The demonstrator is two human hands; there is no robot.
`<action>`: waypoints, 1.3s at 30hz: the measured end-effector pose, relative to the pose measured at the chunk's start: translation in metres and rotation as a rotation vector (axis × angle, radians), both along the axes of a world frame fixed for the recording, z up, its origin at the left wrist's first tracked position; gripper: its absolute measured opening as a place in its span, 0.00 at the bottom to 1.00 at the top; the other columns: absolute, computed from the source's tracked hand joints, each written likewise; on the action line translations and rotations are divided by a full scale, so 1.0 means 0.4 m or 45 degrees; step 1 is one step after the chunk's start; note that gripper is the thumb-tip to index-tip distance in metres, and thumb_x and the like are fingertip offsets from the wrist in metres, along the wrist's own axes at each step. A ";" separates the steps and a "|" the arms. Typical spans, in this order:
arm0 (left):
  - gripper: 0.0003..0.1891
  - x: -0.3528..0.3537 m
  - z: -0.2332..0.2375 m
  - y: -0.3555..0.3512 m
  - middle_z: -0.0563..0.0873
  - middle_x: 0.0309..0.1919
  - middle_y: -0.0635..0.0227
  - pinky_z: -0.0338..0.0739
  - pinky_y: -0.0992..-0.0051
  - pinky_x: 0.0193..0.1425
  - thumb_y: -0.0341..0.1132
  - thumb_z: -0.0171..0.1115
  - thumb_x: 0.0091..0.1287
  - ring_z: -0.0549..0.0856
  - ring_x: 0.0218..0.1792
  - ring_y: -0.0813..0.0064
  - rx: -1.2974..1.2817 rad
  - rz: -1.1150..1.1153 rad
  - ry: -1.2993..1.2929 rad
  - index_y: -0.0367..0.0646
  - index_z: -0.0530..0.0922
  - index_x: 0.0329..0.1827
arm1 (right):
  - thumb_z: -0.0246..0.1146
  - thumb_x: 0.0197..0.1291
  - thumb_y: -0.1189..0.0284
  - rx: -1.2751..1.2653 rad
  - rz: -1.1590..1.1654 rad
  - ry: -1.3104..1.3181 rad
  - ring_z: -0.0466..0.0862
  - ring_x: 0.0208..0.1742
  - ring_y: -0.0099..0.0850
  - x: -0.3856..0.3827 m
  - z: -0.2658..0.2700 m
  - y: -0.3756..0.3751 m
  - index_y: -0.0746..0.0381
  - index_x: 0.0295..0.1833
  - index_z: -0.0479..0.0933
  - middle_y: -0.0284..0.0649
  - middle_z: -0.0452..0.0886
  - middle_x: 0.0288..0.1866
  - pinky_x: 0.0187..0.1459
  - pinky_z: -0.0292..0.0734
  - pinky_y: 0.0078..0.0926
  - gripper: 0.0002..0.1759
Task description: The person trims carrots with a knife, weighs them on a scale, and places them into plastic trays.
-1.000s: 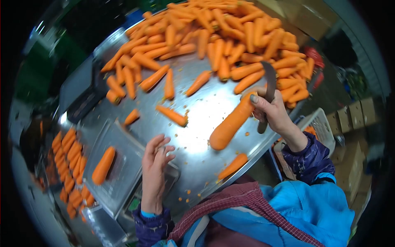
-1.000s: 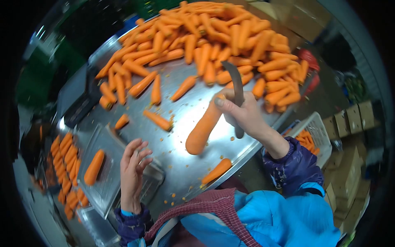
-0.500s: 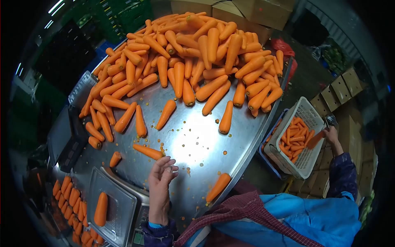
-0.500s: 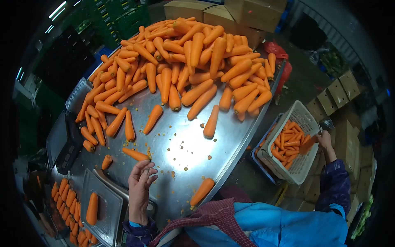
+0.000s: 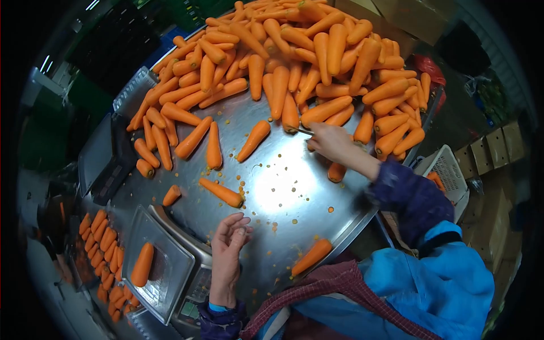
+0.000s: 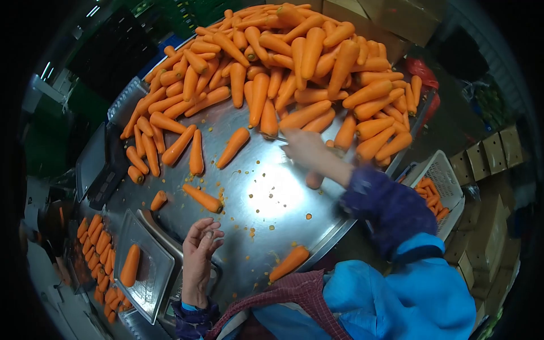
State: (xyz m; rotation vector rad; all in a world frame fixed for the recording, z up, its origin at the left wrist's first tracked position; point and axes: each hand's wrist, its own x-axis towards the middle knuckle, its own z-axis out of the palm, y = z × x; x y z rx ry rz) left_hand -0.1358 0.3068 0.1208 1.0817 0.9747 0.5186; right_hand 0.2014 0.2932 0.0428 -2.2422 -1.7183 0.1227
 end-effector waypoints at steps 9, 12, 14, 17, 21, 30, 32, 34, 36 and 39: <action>0.14 -0.031 -0.006 -0.011 0.80 0.47 0.67 0.75 0.76 0.50 0.30 0.54 0.67 0.79 0.45 0.78 -0.051 0.067 0.001 0.41 0.72 0.56 | 0.68 0.46 0.56 -0.048 -0.170 -0.377 0.84 0.33 0.36 -0.047 -0.093 0.217 0.68 0.61 0.62 0.48 0.78 0.33 0.31 0.80 0.28 0.41; 0.14 -0.025 0.001 -0.019 0.80 0.47 0.67 0.76 0.77 0.48 0.30 0.54 0.66 0.80 0.44 0.78 -0.048 0.063 -0.001 0.41 0.72 0.55 | 0.66 0.49 0.58 -0.141 -0.273 -0.191 0.84 0.35 0.38 -0.053 -0.065 0.217 0.67 0.56 0.64 0.50 0.77 0.30 0.33 0.80 0.30 0.34; 0.15 -0.027 0.004 -0.018 0.80 0.47 0.67 0.76 0.77 0.48 0.29 0.54 0.66 0.80 0.44 0.78 -0.054 0.054 0.003 0.40 0.71 0.55 | 0.63 0.52 0.57 -0.040 -0.296 0.078 0.83 0.30 0.34 -0.036 -0.064 0.185 0.66 0.52 0.66 0.50 0.78 0.30 0.28 0.77 0.29 0.29; 0.15 -0.029 -0.003 -0.020 0.80 0.47 0.66 0.76 0.77 0.49 0.29 0.53 0.66 0.80 0.44 0.78 -0.064 0.034 0.002 0.39 0.71 0.55 | 0.58 0.57 0.55 -0.018 -0.368 1.062 0.76 0.21 0.26 -0.020 0.003 0.070 0.64 0.45 0.68 0.49 0.78 0.30 0.19 0.69 0.23 0.23; 0.17 -0.013 0.003 -0.026 0.80 0.49 0.65 0.74 0.76 0.51 0.30 0.53 0.67 0.79 0.46 0.77 -0.069 -0.068 0.000 0.38 0.71 0.58 | 0.49 0.63 0.54 0.024 -0.220 2.480 0.61 0.09 0.16 -0.101 0.094 -0.101 0.66 0.46 0.71 0.46 0.76 0.31 0.11 0.57 0.12 0.24; 0.22 -0.002 0.060 -0.048 0.78 0.50 0.65 0.73 0.76 0.53 0.33 0.51 0.70 0.78 0.47 0.77 0.060 -0.162 -0.215 0.36 0.65 0.65 | 0.49 0.60 0.53 -0.173 0.316 2.650 0.61 0.12 0.16 -0.274 0.192 -0.164 0.67 0.64 0.62 0.51 0.77 0.34 0.12 0.54 0.09 0.34; 0.23 -0.020 0.071 -0.050 0.77 0.51 0.64 0.73 0.76 0.52 0.34 0.50 0.71 0.78 0.47 0.77 0.098 -0.125 -0.218 0.36 0.62 0.66 | 0.53 0.57 0.52 -0.223 0.426 2.619 0.62 0.13 0.16 -0.309 0.198 -0.165 0.67 0.65 0.61 0.50 0.77 0.34 0.12 0.54 0.10 0.38; 0.24 -0.037 0.088 -0.049 0.76 0.51 0.62 0.74 0.76 0.52 0.34 0.52 0.70 0.79 0.48 0.76 0.073 -0.004 -0.341 0.36 0.61 0.67 | 0.58 0.53 0.54 -0.288 0.418 2.606 0.63 0.12 0.16 -0.336 0.196 -0.172 0.68 0.67 0.59 0.47 0.77 0.32 0.12 0.54 0.11 0.41; 0.23 -0.067 0.098 -0.050 0.76 0.52 0.63 0.74 0.75 0.53 0.34 0.52 0.70 0.78 0.49 0.76 0.081 0.059 -0.394 0.36 0.61 0.66 | 0.64 0.49 0.56 -0.374 0.603 2.121 0.67 0.17 0.16 -0.366 0.215 -0.168 0.68 0.68 0.58 0.43 0.79 0.35 0.18 0.62 0.13 0.44; 0.23 -0.111 0.084 -0.057 0.75 0.55 0.64 0.73 0.73 0.54 0.39 0.52 0.71 0.76 0.52 0.74 0.108 0.192 -0.498 0.37 0.63 0.64 | 0.70 0.44 0.59 -0.331 0.634 1.618 0.72 0.24 0.14 -0.426 0.252 -0.147 0.64 0.65 0.66 0.40 0.82 0.35 0.26 0.65 0.15 0.41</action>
